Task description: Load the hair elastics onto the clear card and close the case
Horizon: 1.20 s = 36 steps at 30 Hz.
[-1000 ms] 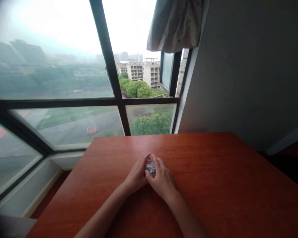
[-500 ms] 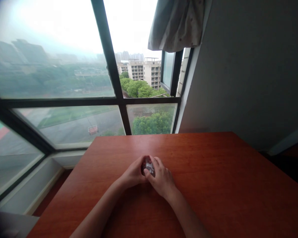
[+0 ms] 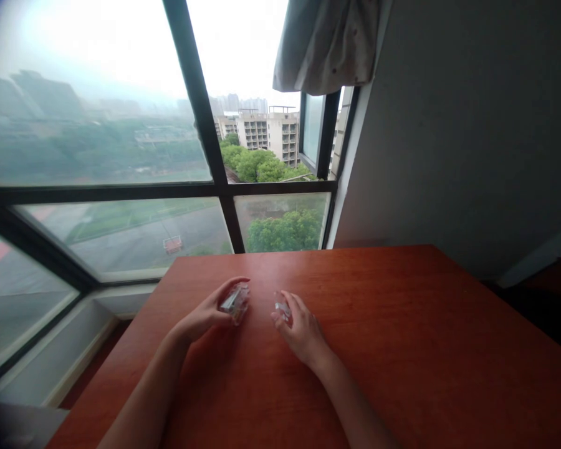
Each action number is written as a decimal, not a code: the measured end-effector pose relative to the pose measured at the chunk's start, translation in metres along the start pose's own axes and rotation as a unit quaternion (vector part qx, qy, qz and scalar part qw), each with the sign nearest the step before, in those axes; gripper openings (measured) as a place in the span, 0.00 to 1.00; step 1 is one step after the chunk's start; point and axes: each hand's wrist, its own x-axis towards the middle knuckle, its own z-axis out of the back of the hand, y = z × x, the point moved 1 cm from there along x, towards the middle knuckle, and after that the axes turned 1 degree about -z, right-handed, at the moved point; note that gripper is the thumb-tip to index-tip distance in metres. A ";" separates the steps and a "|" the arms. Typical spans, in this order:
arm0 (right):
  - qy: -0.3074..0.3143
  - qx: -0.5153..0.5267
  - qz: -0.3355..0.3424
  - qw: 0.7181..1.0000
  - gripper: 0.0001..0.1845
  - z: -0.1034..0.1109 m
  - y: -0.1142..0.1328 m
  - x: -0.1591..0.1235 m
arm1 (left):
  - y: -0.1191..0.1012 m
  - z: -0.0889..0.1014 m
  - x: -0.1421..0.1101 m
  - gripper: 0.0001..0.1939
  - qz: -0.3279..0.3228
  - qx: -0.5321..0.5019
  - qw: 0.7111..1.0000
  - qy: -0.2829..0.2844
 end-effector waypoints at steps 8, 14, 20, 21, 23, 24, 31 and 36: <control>0.011 -0.028 0.004 1.000 0.29 0.000 0.001 -0.002 | -0.010 0.049 -0.025 0.41 0.007 0.054 0.985 -0.167; 0.019 -0.032 -0.001 0.999 0.30 0.001 0.002 -0.002 | -0.014 0.059 -0.032 0.35 0.027 0.130 0.974 -0.181; 0.023 -0.041 0.003 0.999 0.30 0.001 0.003 -0.003 | -0.010 0.055 -0.028 0.35 0.021 0.135 0.973 -0.186; 0.022 -0.045 0.004 0.999 0.30 0.001 0.003 -0.003 | -0.010 0.056 -0.028 0.35 0.013 0.143 0.972 -0.189; 0.023 -0.052 0.004 0.998 0.30 0.001 0.003 -0.003 | -0.010 0.056 -0.028 0.35 0.005 0.165 0.968 -0.191; 0.026 -0.056 0.004 0.998 0.30 0.001 0.003 -0.003 | -0.010 0.056 -0.028 0.35 0.003 0.174 0.966 -0.193; 0.057 -0.140 0.002 0.988 0.31 -0.003 0.012 -0.007 | -0.004 0.059 -0.025 0.35 -0.017 0.199 0.954 -0.222; 0.066 -0.168 0.001 0.984 0.30 -0.003 0.018 -0.007 | 0.008 0.064 -0.014 0.34 -0.042 0.276 0.932 -0.229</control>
